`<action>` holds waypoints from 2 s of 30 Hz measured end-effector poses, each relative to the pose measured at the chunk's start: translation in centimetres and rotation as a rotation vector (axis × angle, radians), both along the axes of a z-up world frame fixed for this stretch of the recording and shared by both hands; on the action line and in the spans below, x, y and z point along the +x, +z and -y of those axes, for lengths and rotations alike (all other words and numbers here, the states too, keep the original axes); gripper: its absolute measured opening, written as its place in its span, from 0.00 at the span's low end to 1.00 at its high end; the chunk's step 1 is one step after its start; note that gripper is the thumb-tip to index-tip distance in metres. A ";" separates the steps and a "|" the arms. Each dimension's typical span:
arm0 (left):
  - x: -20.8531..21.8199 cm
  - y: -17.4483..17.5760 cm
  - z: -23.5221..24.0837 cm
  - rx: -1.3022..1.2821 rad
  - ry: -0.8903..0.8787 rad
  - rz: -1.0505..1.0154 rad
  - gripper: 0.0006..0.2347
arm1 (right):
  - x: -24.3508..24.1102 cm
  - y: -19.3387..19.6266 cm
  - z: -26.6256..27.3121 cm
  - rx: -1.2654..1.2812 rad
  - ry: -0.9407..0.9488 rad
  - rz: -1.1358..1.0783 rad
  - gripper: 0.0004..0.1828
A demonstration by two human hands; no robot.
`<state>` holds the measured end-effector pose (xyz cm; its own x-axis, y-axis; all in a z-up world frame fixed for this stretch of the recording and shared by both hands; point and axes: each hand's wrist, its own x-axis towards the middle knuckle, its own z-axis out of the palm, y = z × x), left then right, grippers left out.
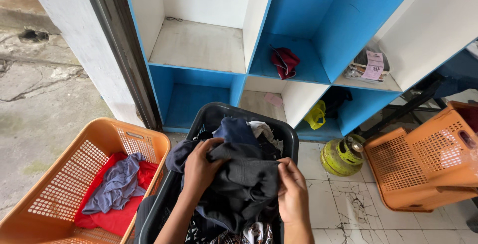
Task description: The person sorts through a pile of dark-colored garments in a black laundry basket. They pick up individual items, unfold them, and fold them neatly by hand. The folded clothes are placed back into the basket as the task continues.
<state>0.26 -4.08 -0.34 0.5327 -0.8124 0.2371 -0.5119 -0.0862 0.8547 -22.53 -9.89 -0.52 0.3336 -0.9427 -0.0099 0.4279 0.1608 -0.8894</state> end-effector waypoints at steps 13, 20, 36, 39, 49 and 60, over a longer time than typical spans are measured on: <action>-5.3 -0.4 -2.9 -0.242 -0.162 0.152 0.07 | 1.5 1.4 -1.3 -0.444 -0.216 -0.192 0.10; -4.6 -3.8 -2.5 -0.173 -0.388 -0.867 0.12 | 3.2 2.1 -1.0 -0.814 -0.500 -0.772 0.07; -4.1 -5.1 -2.3 -0.224 -0.464 -1.136 0.11 | 3.3 -3.0 -5.6 -0.649 -0.119 -0.877 0.12; -3.7 -5.6 -2.3 -0.238 -0.547 -1.127 0.12 | 3.2 -3.1 -5.6 -0.774 -0.138 -0.828 0.11; -4.1 -4.5 -1.4 0.002 -0.349 0.095 0.26 | 0.6 -3.0 -1.2 -0.537 -0.179 -0.692 0.03; 1.8 2.7 1.1 -0.238 -0.070 0.306 0.08 | -5.2 0.0 -0.9 -0.261 -0.211 -0.483 0.10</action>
<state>2.08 -5.21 2.33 0.3537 -0.7474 0.5624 -0.7439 0.1397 0.6535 -27.75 -9.01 -0.52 0.1535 -0.9798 0.1278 -0.0363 -0.1349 -0.9902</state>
